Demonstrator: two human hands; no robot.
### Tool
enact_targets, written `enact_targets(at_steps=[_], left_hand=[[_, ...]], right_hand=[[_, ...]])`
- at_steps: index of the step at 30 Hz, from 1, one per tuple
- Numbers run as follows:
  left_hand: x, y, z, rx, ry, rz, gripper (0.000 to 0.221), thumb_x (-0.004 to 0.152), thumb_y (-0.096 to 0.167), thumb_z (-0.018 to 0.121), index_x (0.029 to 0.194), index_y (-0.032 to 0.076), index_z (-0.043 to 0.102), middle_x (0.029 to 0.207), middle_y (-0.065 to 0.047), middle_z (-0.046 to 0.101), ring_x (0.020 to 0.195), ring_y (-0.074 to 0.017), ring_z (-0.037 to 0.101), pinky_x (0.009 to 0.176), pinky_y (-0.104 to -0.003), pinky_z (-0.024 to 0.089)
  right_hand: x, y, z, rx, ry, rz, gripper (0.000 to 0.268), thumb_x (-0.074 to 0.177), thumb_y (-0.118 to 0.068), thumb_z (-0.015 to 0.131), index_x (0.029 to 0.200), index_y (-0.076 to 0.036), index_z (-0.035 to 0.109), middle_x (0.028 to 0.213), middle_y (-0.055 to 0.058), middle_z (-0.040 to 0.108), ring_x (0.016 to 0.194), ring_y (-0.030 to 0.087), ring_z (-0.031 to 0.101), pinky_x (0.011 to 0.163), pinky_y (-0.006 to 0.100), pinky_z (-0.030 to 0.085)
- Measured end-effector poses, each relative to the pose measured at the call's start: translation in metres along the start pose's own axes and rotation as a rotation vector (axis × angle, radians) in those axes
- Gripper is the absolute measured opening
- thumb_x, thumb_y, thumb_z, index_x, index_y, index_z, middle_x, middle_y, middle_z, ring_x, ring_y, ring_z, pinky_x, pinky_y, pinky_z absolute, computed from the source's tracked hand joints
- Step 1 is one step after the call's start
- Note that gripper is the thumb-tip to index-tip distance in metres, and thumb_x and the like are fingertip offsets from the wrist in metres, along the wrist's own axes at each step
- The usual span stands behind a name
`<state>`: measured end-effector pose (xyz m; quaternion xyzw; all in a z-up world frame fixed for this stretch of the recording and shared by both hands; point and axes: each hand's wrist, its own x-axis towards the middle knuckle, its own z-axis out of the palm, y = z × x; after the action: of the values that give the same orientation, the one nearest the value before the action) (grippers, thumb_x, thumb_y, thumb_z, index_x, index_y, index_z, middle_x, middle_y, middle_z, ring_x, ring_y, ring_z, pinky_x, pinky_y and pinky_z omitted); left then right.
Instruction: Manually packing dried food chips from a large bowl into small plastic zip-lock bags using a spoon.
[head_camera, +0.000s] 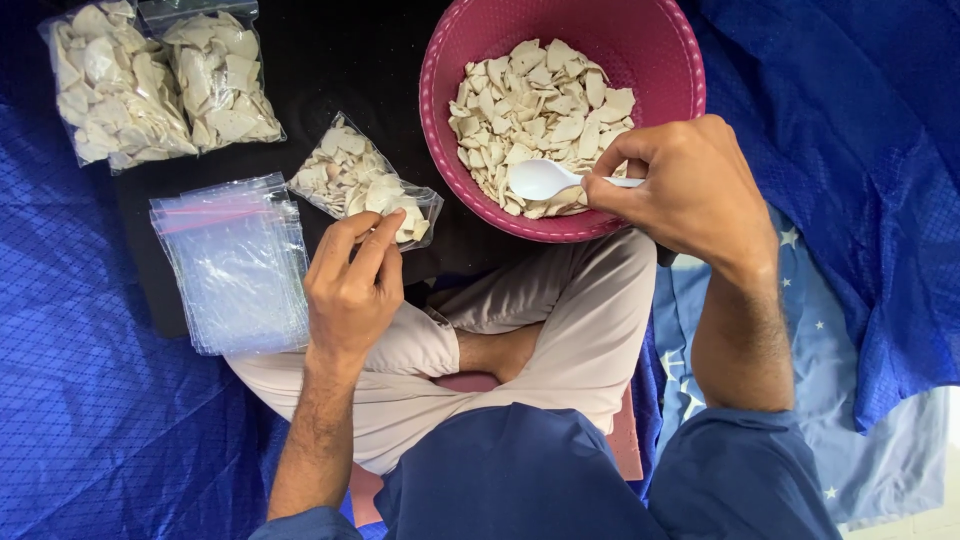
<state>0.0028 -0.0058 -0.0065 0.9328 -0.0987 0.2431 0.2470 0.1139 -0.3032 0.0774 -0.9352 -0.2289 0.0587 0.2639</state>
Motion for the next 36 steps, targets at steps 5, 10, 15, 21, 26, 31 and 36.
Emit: enact_targets(at_steps=[5, 10, 15, 21, 26, 31, 36], left_hand=[[-0.002, -0.001, 0.000, -0.013, 0.001, -0.005, 0.036, 0.081, -0.016, 0.074, 0.114, 0.000, 0.077, 0.108, -0.013, 0.065, 0.089, -0.0221, 0.065, 0.071, -0.030, 0.058], [-0.001, -0.002, 0.000, -0.017, 0.005, 0.001, 0.036, 0.081, -0.016, 0.074, 0.113, -0.001, 0.077, 0.107, -0.013, 0.065, 0.089, -0.0226, 0.065, 0.072, -0.031, 0.058], [-0.001, -0.001, -0.001, -0.015, 0.006, 0.006, 0.035, 0.081, -0.017, 0.074, 0.113, -0.001, 0.077, 0.107, -0.013, 0.064, 0.087, -0.0221, 0.064, 0.070, -0.030, 0.057], [-0.002, -0.004, -0.001, -0.007, 0.008, 0.005, 0.034, 0.082, -0.016, 0.075, 0.112, 0.000, 0.077, 0.108, -0.013, 0.064, 0.086, -0.0207, 0.064, 0.068, -0.029, 0.057], [-0.002, -0.004, -0.001, -0.012, 0.007, 0.009, 0.034, 0.082, -0.016, 0.075, 0.112, -0.001, 0.077, 0.107, -0.013, 0.065, 0.087, -0.0215, 0.065, 0.070, -0.029, 0.058], [-0.002, -0.005, -0.002, -0.006, 0.010, 0.010, 0.033, 0.082, -0.015, 0.075, 0.112, 0.000, 0.077, 0.107, -0.013, 0.065, 0.089, -0.0223, 0.065, 0.072, -0.030, 0.058], [-0.003, -0.004, -0.003, -0.012, 0.017, 0.005, 0.034, 0.082, -0.016, 0.075, 0.112, -0.001, 0.077, 0.107, -0.013, 0.065, 0.085, -0.0208, 0.064, 0.068, -0.029, 0.057]], right_hand=[[-0.002, 0.001, 0.004, -0.088, 0.036, -0.007, 0.011, 0.080, -0.016, 0.080, 0.087, -0.007, 0.081, 0.060, 0.008, 0.064, 0.042, 0.022, 0.051, 0.047, 0.035, 0.041], [-0.003, -0.001, 0.005, -0.095, 0.066, -0.042, 0.011, 0.082, -0.015, 0.080, 0.089, -0.007, 0.082, 0.060, 0.007, 0.066, 0.041, 0.020, 0.051, 0.043, 0.033, 0.039], [0.003, -0.002, 0.005, 0.070, 0.021, -0.049, 0.010, 0.083, -0.012, 0.081, 0.089, -0.004, 0.081, 0.051, 0.004, 0.054, 0.041, 0.014, 0.042, 0.040, 0.029, 0.031], [0.013, 0.002, 0.002, 0.124, -0.069, 0.022, 0.012, 0.083, -0.014, 0.080, 0.089, -0.003, 0.081, 0.050, 0.004, 0.054, 0.042, 0.012, 0.038, 0.040, 0.028, 0.029], [0.015, -0.002, 0.010, 0.113, -0.038, -0.031, 0.010, 0.081, -0.013, 0.081, 0.084, -0.003, 0.081, 0.047, 0.005, 0.051, 0.040, 0.012, 0.036, 0.038, 0.029, 0.027], [0.010, -0.004, 0.011, 0.074, -0.007, -0.095, 0.009, 0.081, -0.012, 0.082, 0.084, -0.004, 0.080, 0.047, 0.006, 0.052, 0.039, 0.013, 0.040, 0.040, 0.030, 0.031], [0.009, 0.002, 0.004, 0.162, -0.085, 0.056, 0.010, 0.086, -0.015, 0.079, 0.086, -0.005, 0.081, 0.047, 0.000, 0.049, 0.042, 0.010, 0.033, 0.040, 0.028, 0.024]])
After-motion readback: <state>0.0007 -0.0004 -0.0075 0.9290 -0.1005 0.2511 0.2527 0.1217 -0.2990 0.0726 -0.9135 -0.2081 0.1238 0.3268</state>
